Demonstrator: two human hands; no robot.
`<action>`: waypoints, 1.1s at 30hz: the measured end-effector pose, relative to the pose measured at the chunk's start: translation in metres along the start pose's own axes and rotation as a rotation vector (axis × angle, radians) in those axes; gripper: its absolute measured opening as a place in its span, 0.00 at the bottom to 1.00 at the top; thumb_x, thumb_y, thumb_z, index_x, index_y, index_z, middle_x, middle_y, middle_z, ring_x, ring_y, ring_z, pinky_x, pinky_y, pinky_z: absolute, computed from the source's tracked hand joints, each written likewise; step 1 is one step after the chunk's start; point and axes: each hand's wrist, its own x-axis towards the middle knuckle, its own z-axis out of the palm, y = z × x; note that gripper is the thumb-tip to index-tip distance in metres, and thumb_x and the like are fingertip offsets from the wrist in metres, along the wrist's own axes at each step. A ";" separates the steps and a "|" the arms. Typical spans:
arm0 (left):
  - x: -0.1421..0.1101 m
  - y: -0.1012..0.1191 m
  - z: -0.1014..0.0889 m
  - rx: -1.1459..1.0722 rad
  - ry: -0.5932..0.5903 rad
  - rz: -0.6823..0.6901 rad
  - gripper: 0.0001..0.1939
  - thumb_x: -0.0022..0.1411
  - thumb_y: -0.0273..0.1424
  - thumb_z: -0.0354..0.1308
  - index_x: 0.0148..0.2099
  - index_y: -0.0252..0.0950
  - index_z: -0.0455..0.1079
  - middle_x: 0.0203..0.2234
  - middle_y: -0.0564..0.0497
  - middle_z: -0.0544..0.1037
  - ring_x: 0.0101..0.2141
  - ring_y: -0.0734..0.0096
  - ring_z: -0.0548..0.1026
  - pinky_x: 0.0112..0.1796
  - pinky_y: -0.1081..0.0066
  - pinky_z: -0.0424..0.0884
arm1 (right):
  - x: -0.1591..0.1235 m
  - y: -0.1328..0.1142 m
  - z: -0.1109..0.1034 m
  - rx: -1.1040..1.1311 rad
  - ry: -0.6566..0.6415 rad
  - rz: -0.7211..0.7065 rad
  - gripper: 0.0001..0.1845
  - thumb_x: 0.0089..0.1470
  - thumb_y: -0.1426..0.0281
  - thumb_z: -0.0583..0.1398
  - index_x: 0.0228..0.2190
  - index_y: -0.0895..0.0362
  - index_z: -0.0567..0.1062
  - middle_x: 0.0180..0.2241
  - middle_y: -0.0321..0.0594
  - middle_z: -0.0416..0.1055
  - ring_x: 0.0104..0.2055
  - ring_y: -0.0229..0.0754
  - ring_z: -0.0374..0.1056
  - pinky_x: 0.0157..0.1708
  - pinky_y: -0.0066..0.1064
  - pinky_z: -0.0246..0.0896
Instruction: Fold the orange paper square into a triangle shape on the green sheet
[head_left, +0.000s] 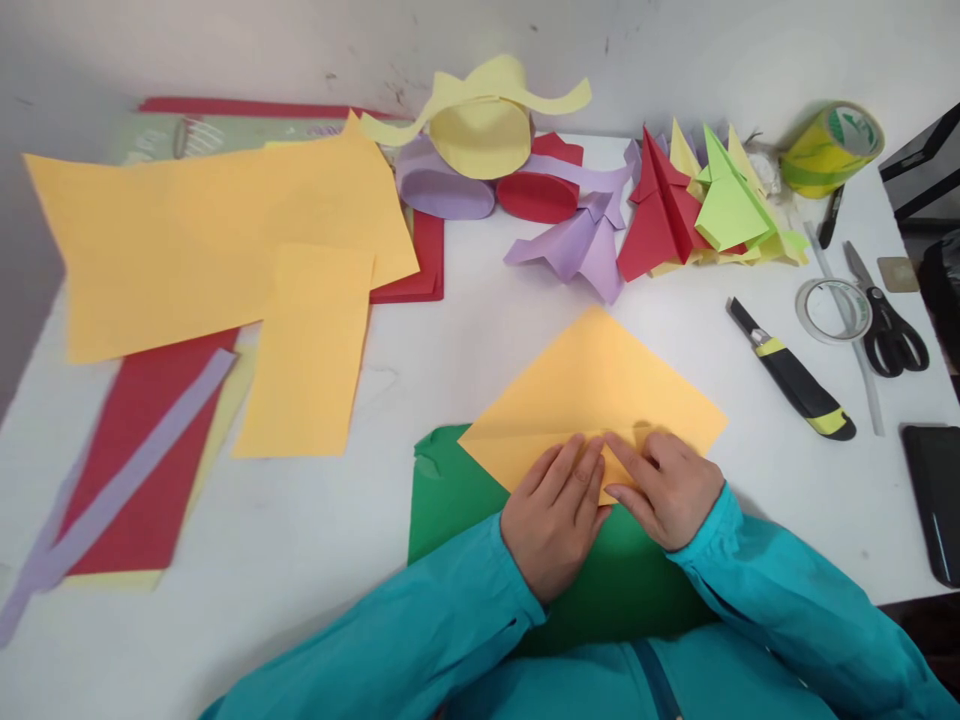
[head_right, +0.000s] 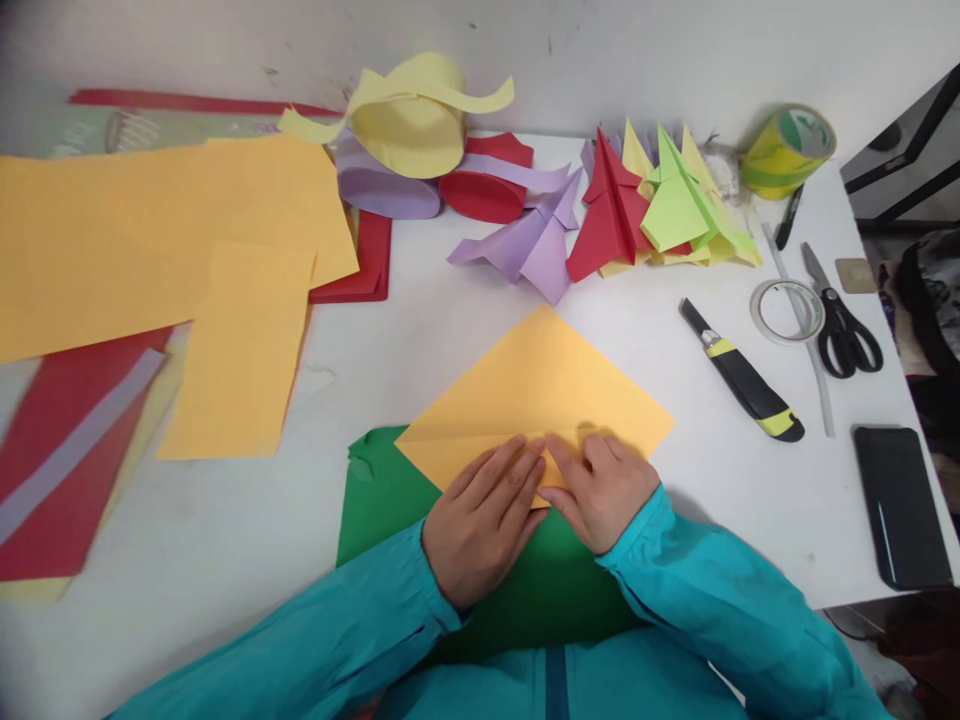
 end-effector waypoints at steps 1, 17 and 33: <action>0.000 0.000 0.000 0.002 0.002 -0.005 0.18 0.66 0.33 0.50 0.49 0.22 0.70 0.50 0.35 0.73 0.53 0.51 0.69 0.50 0.57 0.68 | 0.001 -0.001 -0.001 0.000 -0.010 0.009 0.28 0.64 0.56 0.43 0.48 0.58 0.74 0.26 0.42 0.62 0.30 0.42 0.57 0.27 0.31 0.50; -0.001 0.001 0.001 -0.056 0.021 -0.032 0.20 0.65 0.34 0.51 0.49 0.20 0.69 0.47 0.33 0.74 0.52 0.49 0.69 0.49 0.56 0.69 | 0.003 -0.007 -0.002 -0.107 -0.113 0.054 0.28 0.62 0.53 0.43 0.49 0.53 0.73 0.28 0.43 0.62 0.32 0.43 0.57 0.27 0.32 0.48; -0.001 0.002 0.003 -0.060 0.034 -0.038 0.19 0.66 0.35 0.50 0.47 0.22 0.71 0.47 0.35 0.74 0.52 0.51 0.69 0.51 0.57 0.68 | 0.001 -0.007 0.000 -0.192 -0.107 -0.012 0.24 0.60 0.55 0.51 0.51 0.54 0.72 0.27 0.42 0.63 0.31 0.43 0.55 0.28 0.34 0.44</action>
